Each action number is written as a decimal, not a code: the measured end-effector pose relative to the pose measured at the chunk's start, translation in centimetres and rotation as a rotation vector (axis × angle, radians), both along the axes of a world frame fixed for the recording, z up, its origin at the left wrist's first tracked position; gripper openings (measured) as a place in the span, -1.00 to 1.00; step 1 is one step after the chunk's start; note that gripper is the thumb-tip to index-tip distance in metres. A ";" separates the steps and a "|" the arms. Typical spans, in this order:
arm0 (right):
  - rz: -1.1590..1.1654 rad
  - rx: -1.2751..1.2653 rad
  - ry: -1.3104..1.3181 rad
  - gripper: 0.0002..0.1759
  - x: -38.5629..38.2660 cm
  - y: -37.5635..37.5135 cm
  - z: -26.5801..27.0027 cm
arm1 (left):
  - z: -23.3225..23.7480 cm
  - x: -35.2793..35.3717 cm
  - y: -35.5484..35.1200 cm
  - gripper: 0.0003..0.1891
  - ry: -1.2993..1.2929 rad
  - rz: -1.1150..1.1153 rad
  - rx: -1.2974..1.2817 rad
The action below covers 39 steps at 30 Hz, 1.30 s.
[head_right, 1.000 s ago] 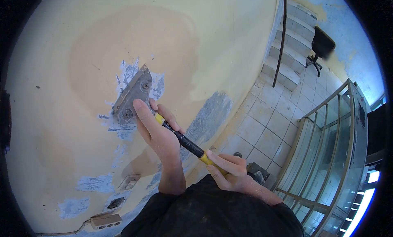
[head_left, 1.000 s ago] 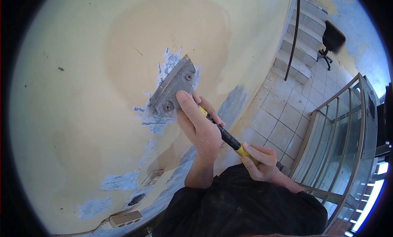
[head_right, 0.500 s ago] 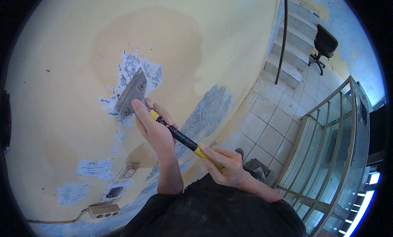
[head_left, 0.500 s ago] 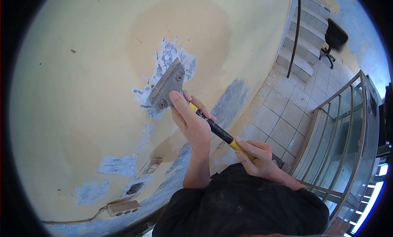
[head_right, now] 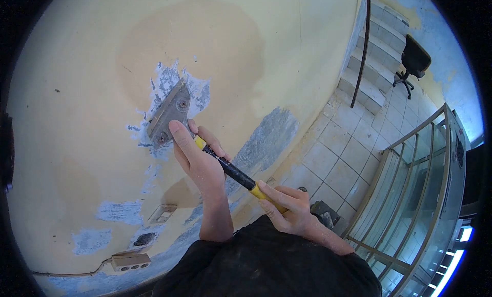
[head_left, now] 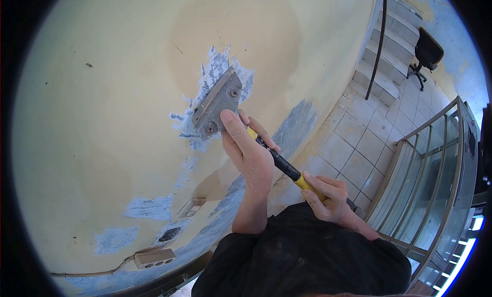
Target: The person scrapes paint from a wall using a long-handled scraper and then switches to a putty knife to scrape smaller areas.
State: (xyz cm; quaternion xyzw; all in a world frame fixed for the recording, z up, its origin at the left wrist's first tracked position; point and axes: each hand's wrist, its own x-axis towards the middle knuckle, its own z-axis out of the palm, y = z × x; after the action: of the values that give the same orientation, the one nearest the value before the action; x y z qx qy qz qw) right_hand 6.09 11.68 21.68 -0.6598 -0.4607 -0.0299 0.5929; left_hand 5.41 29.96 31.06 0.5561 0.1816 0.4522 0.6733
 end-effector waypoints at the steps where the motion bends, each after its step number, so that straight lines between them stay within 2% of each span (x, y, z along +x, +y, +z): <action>1: 0.009 0.000 0.016 -0.46 0.0 0.0 -0.1 | 0.0 0.1 0.0 -0.46 0.001 0.000 0.002; 18: -0.031 0.025 -0.022 -0.48 0.9 1.1 0.7 | 1.6 1.5 0.1 -0.44 -0.024 0.029 0.013; 25: -0.072 0.049 -0.027 -0.47 1.4 1.3 2.3 | 3.9 2.5 -0.6 -0.45 0.005 0.050 -0.004; 30: -0.080 0.021 -0.060 -0.47 1.0 0.6 1.6 | 1.8 1.9 -0.4 -0.44 -0.005 0.016 0.011; 35: -0.032 0.014 0.037 -0.45 -0.1 0.1 -0.6 | -0.6 0.8 -0.7 -0.44 0.063 0.058 -0.026; 39: -0.026 0.001 0.044 -0.45 0.1 0.1 -0.7 | -0.5 0.8 -0.7 -0.45 0.067 0.065 0.002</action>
State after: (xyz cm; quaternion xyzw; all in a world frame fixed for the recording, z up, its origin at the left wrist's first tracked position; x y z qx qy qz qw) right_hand 6.19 11.81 21.02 -0.6659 -0.4390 -0.0229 0.6028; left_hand 6.21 29.30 30.53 0.5655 0.2214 0.4553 0.6511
